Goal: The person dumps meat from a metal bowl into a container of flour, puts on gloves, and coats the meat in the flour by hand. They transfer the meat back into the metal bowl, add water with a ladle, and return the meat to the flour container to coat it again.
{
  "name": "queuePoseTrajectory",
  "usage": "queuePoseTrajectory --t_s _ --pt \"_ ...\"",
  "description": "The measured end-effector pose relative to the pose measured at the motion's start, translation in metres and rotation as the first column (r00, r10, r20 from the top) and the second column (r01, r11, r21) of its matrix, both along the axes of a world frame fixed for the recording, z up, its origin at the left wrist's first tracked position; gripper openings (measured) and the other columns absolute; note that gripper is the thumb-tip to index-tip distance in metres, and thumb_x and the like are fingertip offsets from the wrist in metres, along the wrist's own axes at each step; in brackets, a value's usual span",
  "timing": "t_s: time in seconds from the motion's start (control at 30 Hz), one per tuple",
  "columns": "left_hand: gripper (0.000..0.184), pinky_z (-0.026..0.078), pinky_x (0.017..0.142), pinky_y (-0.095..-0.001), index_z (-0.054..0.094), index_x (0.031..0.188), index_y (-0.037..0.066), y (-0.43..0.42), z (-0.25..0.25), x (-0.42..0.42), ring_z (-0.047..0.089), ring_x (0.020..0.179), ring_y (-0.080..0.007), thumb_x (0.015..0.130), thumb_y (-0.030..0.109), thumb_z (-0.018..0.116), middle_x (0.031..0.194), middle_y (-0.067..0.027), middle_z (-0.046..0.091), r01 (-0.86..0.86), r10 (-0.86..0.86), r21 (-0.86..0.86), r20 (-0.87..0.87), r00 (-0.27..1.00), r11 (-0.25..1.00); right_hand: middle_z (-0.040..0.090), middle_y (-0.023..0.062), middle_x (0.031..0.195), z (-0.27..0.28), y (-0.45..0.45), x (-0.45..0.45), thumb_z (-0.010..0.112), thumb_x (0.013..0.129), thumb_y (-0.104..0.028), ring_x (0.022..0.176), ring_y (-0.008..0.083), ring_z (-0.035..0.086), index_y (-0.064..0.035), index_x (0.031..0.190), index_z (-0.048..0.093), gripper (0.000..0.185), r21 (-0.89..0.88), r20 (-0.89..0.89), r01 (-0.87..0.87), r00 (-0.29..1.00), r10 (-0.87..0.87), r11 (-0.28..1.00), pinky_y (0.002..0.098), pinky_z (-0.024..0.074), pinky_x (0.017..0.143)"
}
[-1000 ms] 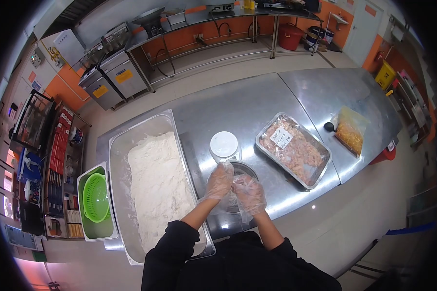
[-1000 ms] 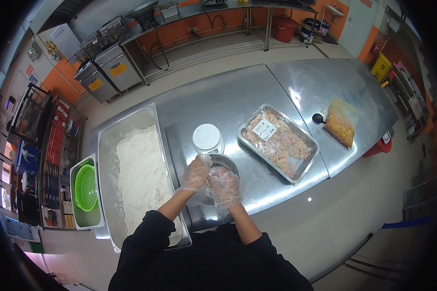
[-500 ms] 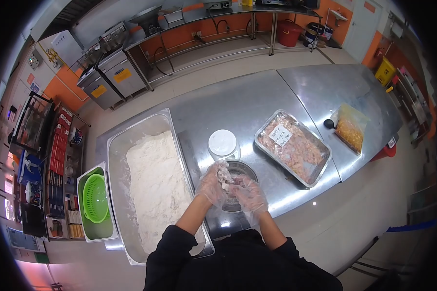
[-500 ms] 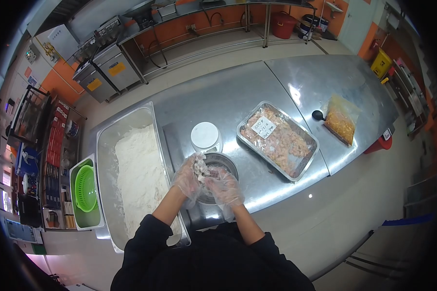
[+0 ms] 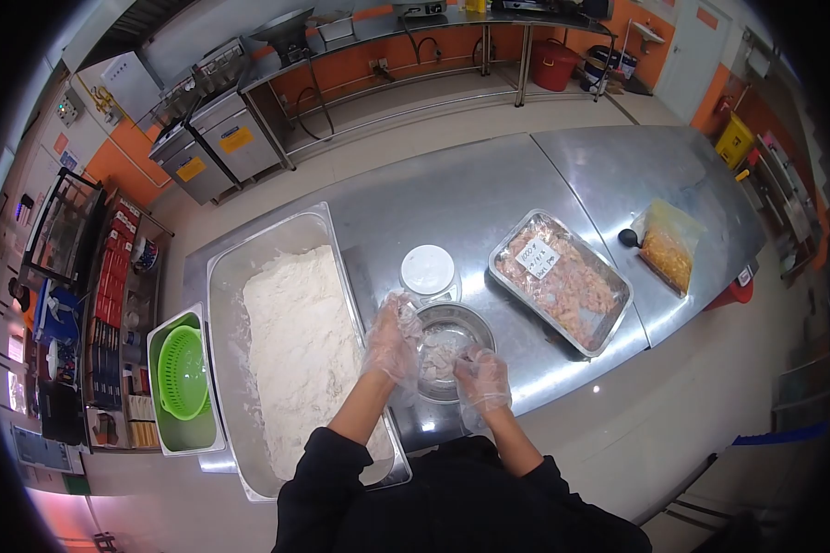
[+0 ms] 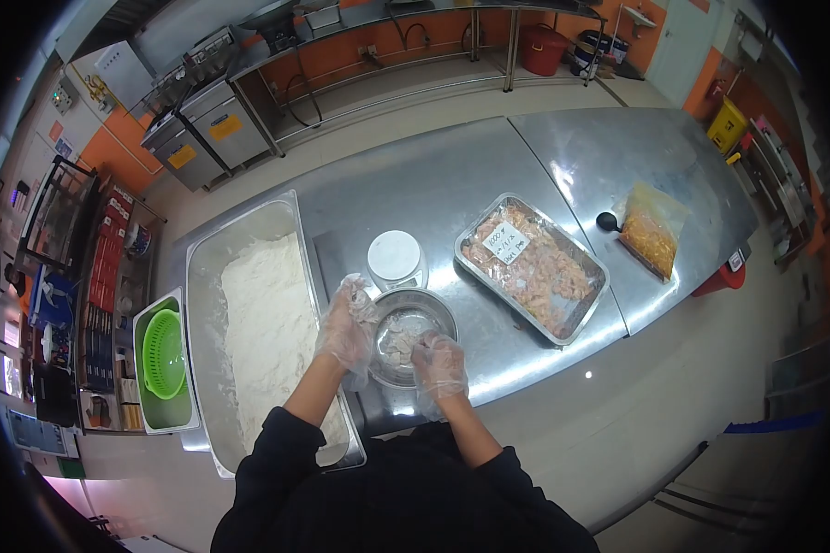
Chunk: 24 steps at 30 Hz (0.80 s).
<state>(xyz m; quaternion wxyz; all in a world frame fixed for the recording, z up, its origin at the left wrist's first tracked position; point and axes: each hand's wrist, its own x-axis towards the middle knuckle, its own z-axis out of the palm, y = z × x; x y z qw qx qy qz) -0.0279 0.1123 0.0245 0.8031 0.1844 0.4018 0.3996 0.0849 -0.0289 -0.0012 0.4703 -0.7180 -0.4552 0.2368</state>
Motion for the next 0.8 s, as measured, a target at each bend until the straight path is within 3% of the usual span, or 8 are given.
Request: queuePoseTrajectory --t_s 0.1,0.2,0.3,0.4,0.5,0.6,0.7,0.8 --pt "0.022 0.04 0.053 -0.0227 0.054 0.097 0.009 -0.009 0.024 0.005 0.048 0.059 -0.0127 0.094 0.028 0.044 0.071 0.0006 0.05 0.091 -0.091 -0.02 0.018 0.996 0.996 0.06 0.0127 0.078 -0.022 0.01 0.0 0.069 0.073 -0.022 0.07 0.0236 0.059 -0.0014 0.089 0.062 0.028 0.291 0.427 -0.036 0.899 -0.096 0.956 0.0338 0.047 0.061" --pt "0.024 0.044 0.058 -0.0238 0.054 0.101 0.007 -0.014 0.015 0.007 0.052 0.064 -0.0142 0.094 0.028 0.043 0.079 -0.0027 0.056 0.081 -0.097 -0.128 -0.121 0.988 0.988 0.061 0.0123 0.087 0.019 0.017 -0.015 0.07 0.073 -0.018 0.075 0.0234 0.06 -0.0026 0.097 0.062 0.029 0.159 0.021 0.091 0.995 -0.095 0.983 0.0316 0.0483 0.065" --pt "0.025 0.048 0.068 -0.0252 0.052 0.105 0.006 -0.027 0.021 0.005 0.058 0.077 -0.0167 0.094 0.027 0.043 0.09 -0.007 0.06 0.26 -0.27 -0.109 -0.087 0.959 0.959 0.062 0.0111 0.093 0.041 0.023 -0.022 0.069 0.074 -0.013 0.08 0.0214 0.061 -0.0034 0.1 0.062 0.029 0.261 0.1 -0.007 0.995 -0.02 0.965 0.029 0.0487 0.07" --pt "0.027 0.048 0.076 -0.0282 0.051 0.107 0.005 -0.035 0.012 0.007 0.058 0.089 -0.0195 0.094 0.028 0.043 0.101 -0.0108 0.06 0.291 -0.293 -0.028 -0.088 0.952 0.956 0.063 0.0114 0.097 0.018 0.026 -0.02 0.067 0.078 -0.016 0.085 0.0182 0.061 -0.0023 0.099 0.062 0.025 0.343 0.162 -0.1 0.986 0.046 0.934 0.0271 0.048 0.076" --pt "0.031 0.049 0.081 -0.0345 0.052 0.109 0.007 -0.025 -0.014 0.002 0.059 0.092 -0.0228 0.095 0.031 0.038 0.11 -0.0129 0.06 0.236 -0.233 -0.032 0.067 0.97 0.971 0.064 0.0108 0.096 0.021 0.016 -0.024 0.063 0.082 -0.014 0.086 0.0171 0.061 -0.0011 0.098 0.061 0.02 0.324 -0.327 0.126 0.945 -0.014 0.938 0.0275 0.0476 0.077" --pt "0.031 0.048 0.086 -0.0367 0.052 0.111 0.005 -0.024 0.017 -0.001 0.059 0.095 -0.024 0.096 0.027 0.035 0.109 -0.0135 0.06 0.265 -0.26 -0.16 0.047 0.964 0.951 0.065 0.0098 0.091 0.03 0.011 -0.013 0.054 0.087 -0.009 0.086 0.0157 0.061 -0.0022 0.103 0.059 0.019 0.238 -0.33 0.149 0.942 -0.064 0.96 0.0259 0.0463 0.078" --pt "0.033 0.046 0.089 -0.0366 0.051 0.114 0.004 -0.022 0.011 -0.008 0.058 0.098 -0.0245 0.096 0.027 0.035 0.11 -0.0139 0.059 0.326 -0.328 -0.05 -0.031 0.944 0.944 0.065 0.0098 0.091 -0.008 0.009 0.0 0.053 0.087 -0.008 0.086 0.0148 0.061 -0.0025 0.104 0.059 0.019 0.209 -0.293 0.08 0.956 -0.015 0.975 0.0261 0.0462 0.078" --pt "0.048 0.041 0.09 -0.0334 0.05 0.12 0.002 -0.007 -0.059 -0.022 0.054 0.103 -0.024 0.091 0.04 0.042 0.113 -0.0158 0.057 0.431 -0.39 0.07 -0.316 0.865 0.9 0.065 0.0099 0.092 0.013 0.005 0.003 0.053 0.087 -0.007 0.086 0.0147 0.061 -0.0023 0.103 0.059 0.019 0.173 -0.247 0.079 0.968 -0.035 0.982 0.0264 0.0463 0.078"
